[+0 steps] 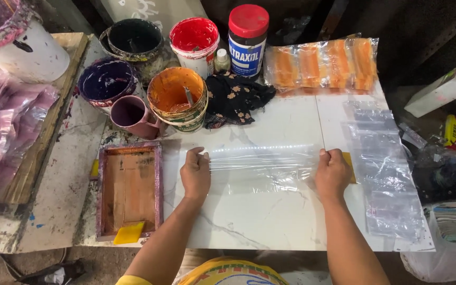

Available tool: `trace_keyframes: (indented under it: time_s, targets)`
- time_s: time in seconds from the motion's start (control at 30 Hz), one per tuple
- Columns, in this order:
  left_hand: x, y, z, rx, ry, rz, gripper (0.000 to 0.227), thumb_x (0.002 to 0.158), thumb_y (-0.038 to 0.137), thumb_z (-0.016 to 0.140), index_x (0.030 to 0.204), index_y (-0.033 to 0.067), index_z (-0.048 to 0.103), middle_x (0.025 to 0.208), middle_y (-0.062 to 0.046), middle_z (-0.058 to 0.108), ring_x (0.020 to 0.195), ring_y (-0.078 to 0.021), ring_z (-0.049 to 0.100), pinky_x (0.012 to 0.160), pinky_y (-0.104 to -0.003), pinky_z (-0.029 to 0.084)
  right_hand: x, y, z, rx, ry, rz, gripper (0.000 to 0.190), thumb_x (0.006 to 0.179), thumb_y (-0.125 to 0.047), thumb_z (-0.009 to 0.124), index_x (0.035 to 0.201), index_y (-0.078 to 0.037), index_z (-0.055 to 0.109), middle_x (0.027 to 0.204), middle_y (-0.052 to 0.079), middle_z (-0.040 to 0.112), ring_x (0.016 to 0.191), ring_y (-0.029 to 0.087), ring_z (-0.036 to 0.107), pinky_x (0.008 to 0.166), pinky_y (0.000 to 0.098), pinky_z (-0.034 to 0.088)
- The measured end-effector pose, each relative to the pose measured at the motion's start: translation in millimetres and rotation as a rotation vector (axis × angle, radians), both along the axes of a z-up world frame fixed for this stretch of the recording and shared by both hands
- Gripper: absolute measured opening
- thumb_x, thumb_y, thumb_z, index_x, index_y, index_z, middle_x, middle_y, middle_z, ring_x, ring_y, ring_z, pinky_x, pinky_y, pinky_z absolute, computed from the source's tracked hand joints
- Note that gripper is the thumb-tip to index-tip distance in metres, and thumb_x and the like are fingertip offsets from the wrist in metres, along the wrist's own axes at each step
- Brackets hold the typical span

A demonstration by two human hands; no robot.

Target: The person wipes a white surface with a dark cloth, then places a clear plastic sheet over the area and smooths it out. Finally, they use a yellow sponge to wipe a rectangular wooden tray containing a brown substance.

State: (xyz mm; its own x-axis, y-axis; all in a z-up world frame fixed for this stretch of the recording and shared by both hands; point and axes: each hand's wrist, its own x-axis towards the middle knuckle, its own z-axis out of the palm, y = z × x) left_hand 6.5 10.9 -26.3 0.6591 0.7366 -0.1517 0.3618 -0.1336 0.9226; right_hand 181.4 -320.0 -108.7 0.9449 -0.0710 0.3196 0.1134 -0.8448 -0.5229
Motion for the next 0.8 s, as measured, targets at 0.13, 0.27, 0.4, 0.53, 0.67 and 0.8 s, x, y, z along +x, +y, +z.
trace_keyframes:
  time_s: [0.13,0.27,0.4,0.53,0.67,0.8]
  targets:
    - [0.3,-0.1,-4.3,-0.020,-0.054,0.003,0.023,0.105,0.013,0.057,0.127,0.0090,0.062,0.092,-0.014,0.074,0.090,-0.0264,0.070,0.086,-0.043,0.054,-4.5,2.6,9.2,-0.028,-0.037,0.027,0.027,0.111,-0.027,0.062,0.092,-0.008,0.066,0.076,0.014,0.068,0.079,0.037,0.071,0.075,0.0457,0.054]
    - [-0.3,-0.7,-5.5,-0.033,-0.062,0.029,0.025,0.104,0.012,0.058,0.129,0.0098,0.063,0.092,-0.012,0.074,0.092,-0.0253,0.069,0.089,-0.042,0.054,-3.6,1.6,6.2,-0.048,-0.044,0.029,0.028,0.111,-0.026,0.062,0.091,-0.007,0.066,0.076,0.014,0.068,0.077,0.037,0.071,0.074,0.0456,0.054]
    - [4.0,4.5,-6.3,-0.116,-0.014,0.024,0.022,0.105,0.018,0.057,0.124,0.0091,0.064,0.082,-0.009,0.071,0.070,-0.0175,0.063,0.063,-0.032,0.055,-6.9,7.4,21.4,-0.019,0.026,0.028,0.030,0.113,-0.025,0.058,0.093,-0.005,0.066,0.078,0.017,0.068,0.079,0.038,0.070,0.076,0.0464,0.053]
    - [6.1,8.4,13.3,-0.105,0.115,-0.041,0.028,0.106,0.027,0.055,0.122,0.0077,0.067,0.078,-0.008,0.073,0.061,-0.0141,0.065,0.053,-0.028,0.057,-6.4,5.0,25.9,-0.015,0.094,0.036,0.034,0.116,-0.030,0.054,0.094,-0.007,0.067,0.080,0.016,0.070,0.082,0.037,0.071,0.079,0.0462,0.053]
    - [3.7,11.4,36.2,-0.221,0.090,-0.053,0.043,0.108,0.036,0.048,0.128,0.0006,0.062,0.073,-0.012,0.068,0.055,-0.0189,0.066,0.044,-0.032,0.060,-17.5,16.5,57.2,0.082,0.304,0.005,0.043,0.115,-0.044,0.048,0.095,-0.011,0.067,0.082,0.011,0.073,0.078,0.031,0.072,0.074,0.0436,0.054]
    - [-6.6,11.0,44.7,-0.330,0.103,-0.052,0.057,0.102,0.032,0.060,0.136,-0.0133,0.051,0.086,-0.021,0.069,0.066,-0.0247,0.072,0.057,-0.037,0.065,-39.4,20.8,108.6,0.118,0.513,-0.027,0.057,0.109,-0.055,0.051,0.135,-0.007,0.067,0.124,0.020,0.070,0.117,0.040,0.066,0.094,0.0530,0.052]
